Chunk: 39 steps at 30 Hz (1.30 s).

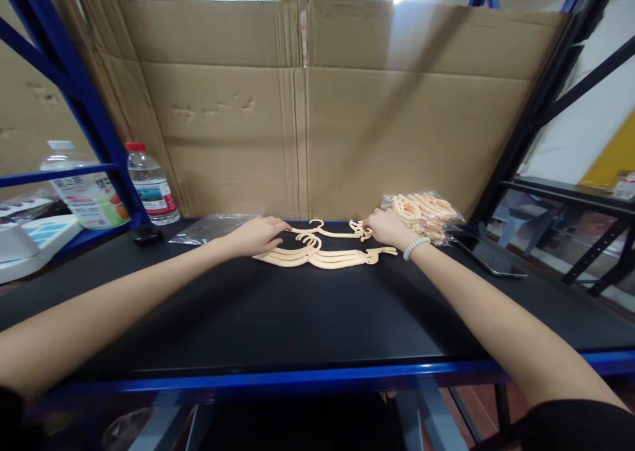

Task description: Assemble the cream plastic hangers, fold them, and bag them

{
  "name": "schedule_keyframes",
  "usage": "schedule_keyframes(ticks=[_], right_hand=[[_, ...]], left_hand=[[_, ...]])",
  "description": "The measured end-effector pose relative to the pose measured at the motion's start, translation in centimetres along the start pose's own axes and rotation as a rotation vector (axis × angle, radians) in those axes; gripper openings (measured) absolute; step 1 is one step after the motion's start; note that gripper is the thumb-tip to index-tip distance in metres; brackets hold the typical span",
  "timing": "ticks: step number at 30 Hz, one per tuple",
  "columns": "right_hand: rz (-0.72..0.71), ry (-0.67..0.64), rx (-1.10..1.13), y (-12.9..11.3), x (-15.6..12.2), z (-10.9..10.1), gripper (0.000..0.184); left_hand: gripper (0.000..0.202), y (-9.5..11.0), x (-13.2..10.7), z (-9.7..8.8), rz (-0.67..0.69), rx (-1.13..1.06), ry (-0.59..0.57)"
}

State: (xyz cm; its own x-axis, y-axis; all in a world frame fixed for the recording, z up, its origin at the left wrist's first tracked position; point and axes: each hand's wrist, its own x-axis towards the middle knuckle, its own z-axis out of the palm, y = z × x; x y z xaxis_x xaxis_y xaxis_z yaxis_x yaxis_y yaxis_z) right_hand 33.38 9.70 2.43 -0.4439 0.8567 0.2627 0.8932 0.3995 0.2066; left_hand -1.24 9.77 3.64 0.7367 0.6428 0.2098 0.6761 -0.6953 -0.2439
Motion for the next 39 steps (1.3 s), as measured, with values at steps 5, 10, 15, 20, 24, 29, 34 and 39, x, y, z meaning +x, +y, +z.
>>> schedule_keyframes(ticks=[5, 10, 15, 20, 24, 29, 34, 39], right_hand=[[-0.005, -0.030, -0.097, 0.3, 1.2, 1.0, 0.021], [-0.045, -0.029, -0.117, 0.4, 1.2, 1.5, 0.020], [-0.050, 0.022, -0.073, 0.7, 0.9, 1.4, 0.018], [0.032, 0.184, 0.042, 1.0, 0.5, 0.6, 0.024], [0.204, 0.395, 0.173, 0.9, 0.1, -0.5, 0.025], [0.394, 0.601, 0.404, 0.2, -0.3, -2.5, 0.027], [0.429, 0.613, 0.704, -1.9, -1.7, -3.8, 0.030], [0.424, 0.470, 1.358, -5.5, -4.6, -4.0, 0.032]], left_hand=[[0.029, -0.8, 3.1, 1.7, -0.046, -0.016, -0.066], [0.026, -0.9, 4.8, 3.2, -0.100, -0.047, -0.078], [0.027, -0.8, 5.4, 3.9, -0.132, -0.078, -0.056], [0.026, -0.9, 5.6, 3.4, -0.171, -0.115, -0.039], [0.026, -1.1, 5.4, 2.2, -0.201, -0.135, 0.000], [0.017, -1.0, 4.5, 0.3, -0.216, -0.170, 0.100], [0.014, 0.3, 1.9, -0.6, -0.207, -0.252, 0.256], [0.008, 3.0, -2.2, -0.3, -0.146, -0.373, 0.361]])
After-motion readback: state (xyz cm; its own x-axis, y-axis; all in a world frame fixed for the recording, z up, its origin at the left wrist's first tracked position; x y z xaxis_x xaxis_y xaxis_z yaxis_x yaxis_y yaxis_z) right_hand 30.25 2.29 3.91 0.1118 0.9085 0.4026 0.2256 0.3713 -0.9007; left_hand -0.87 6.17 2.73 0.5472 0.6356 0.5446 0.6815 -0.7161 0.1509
